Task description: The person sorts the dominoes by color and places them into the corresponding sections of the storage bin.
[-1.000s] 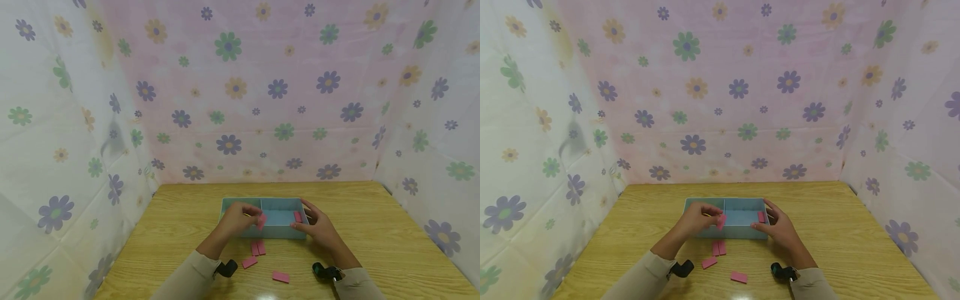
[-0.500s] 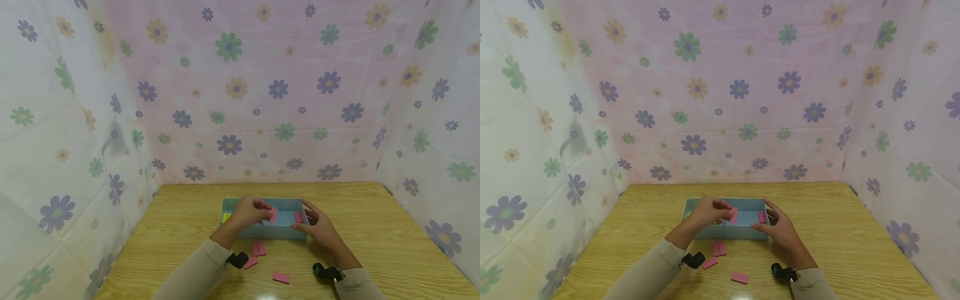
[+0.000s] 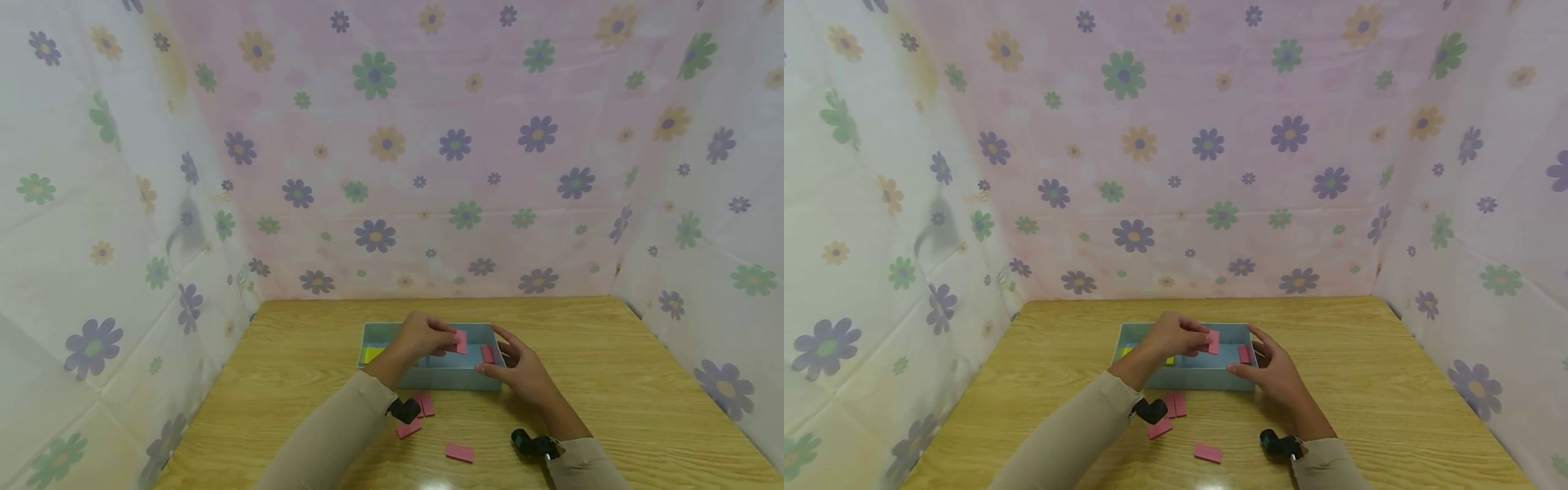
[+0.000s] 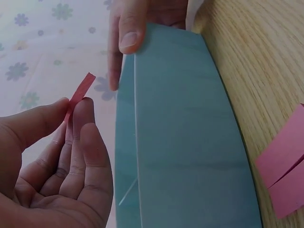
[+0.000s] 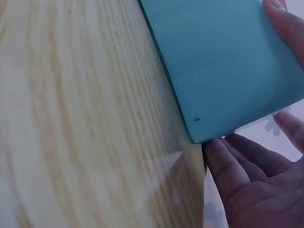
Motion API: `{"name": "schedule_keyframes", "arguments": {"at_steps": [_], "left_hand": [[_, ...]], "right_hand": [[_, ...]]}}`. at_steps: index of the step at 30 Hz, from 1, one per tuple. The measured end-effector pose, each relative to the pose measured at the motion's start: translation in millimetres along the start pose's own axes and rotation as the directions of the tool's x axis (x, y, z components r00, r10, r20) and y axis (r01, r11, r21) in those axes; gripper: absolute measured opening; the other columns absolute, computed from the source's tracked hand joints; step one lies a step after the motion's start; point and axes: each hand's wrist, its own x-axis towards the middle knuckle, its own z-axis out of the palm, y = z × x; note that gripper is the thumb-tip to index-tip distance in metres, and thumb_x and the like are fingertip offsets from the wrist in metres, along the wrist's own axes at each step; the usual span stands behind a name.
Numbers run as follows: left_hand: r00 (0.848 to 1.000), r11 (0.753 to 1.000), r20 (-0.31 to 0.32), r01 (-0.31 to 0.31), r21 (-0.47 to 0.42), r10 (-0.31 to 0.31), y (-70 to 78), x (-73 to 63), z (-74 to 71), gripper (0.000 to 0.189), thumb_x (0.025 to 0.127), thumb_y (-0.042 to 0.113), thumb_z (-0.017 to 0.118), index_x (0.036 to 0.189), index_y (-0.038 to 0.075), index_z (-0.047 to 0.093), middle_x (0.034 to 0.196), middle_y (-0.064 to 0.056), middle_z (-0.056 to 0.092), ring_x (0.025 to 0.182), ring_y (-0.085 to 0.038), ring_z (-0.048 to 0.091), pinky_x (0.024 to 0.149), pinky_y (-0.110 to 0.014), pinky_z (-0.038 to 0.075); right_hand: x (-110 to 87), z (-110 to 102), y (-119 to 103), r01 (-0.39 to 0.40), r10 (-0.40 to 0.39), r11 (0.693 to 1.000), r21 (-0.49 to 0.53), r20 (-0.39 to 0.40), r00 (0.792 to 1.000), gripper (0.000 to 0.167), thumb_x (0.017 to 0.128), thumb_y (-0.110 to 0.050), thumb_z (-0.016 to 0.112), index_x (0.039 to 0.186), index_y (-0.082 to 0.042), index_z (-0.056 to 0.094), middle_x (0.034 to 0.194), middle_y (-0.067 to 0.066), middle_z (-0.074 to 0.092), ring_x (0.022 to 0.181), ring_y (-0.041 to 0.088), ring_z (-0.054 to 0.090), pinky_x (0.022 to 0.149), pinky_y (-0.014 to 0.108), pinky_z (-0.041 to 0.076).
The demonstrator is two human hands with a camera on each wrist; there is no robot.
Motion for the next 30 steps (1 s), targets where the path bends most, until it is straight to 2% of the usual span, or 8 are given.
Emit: {"name": "schedule_keyframes", "arguments": {"at_steps": [5,12,21,27,30], "left_hand": [[0.999,0.999,-0.012,0.039,-0.005,-0.039,2.9,6.2,8.1,0.006,0.091,0.016,0.082,0.092,0.010,0.081,0.086,-0.003,0.078,0.088,-0.029,0.078,0.082,-0.045,0.064],[0.998,0.998,-0.028,0.063,-0.028,-0.063,6.4,11.7,18.1,0.006,0.090,0.015,0.082,0.089,0.009,0.081,0.082,-0.004,0.079,0.080,-0.022,0.079,0.084,-0.047,0.063],[0.995,0.996,-0.058,0.080,-0.027,-0.082,3.8,21.9,29.5,0.007,0.089,0.014,0.083,0.084,0.009,0.082,0.076,-0.003,0.078,0.077,-0.021,0.078,0.083,-0.047,0.064],[0.992,0.995,-0.079,0.098,-0.003,-0.098,1.9,29.0,34.6,0.010,0.088,0.013,0.084,0.079,0.009,0.081,0.072,-0.003,0.077,0.079,-0.025,0.079,0.081,-0.047,0.064],[0.992,0.995,-0.080,0.100,0.012,-0.099,2.8,31.1,36.2,0.011,0.088,0.012,0.083,0.078,0.009,0.080,0.071,-0.003,0.077,0.078,-0.024,0.079,0.081,-0.047,0.064]], "right_hand": [[0.6,0.3,1.9,0.002,-0.002,1.000,0.000,0.000,1.000,0.096,0.090,-0.036,0.083,0.165,-0.034,0.023,0.166,0.025,0.031,0.148,0.049,0.038,0.107,0.058,0.051],[2.4,0.3,6.4,0.037,-0.037,0.999,-0.019,0.005,0.999,0.093,0.091,-0.037,0.081,0.165,-0.034,0.025,0.163,0.024,0.037,0.148,0.046,0.040,0.109,0.061,0.048],[4.3,0.5,7.7,0.047,-0.047,0.999,0.015,0.011,0.999,0.092,0.090,-0.034,0.082,0.165,-0.033,0.028,0.159,0.022,0.045,0.143,0.043,0.048,0.102,0.048,0.056],[4.4,1.0,8.6,0.043,-0.043,0.999,0.001,0.006,0.999,0.092,0.090,-0.036,0.082,0.165,-0.032,0.028,0.159,0.023,0.044,0.145,0.043,0.046,0.104,0.054,0.054],[4.3,1.0,8.4,0.041,-0.041,0.999,0.002,0.007,0.999,0.092,0.090,-0.035,0.082,0.165,-0.032,0.028,0.159,0.023,0.044,0.144,0.043,0.047,0.104,0.053,0.054]]}}
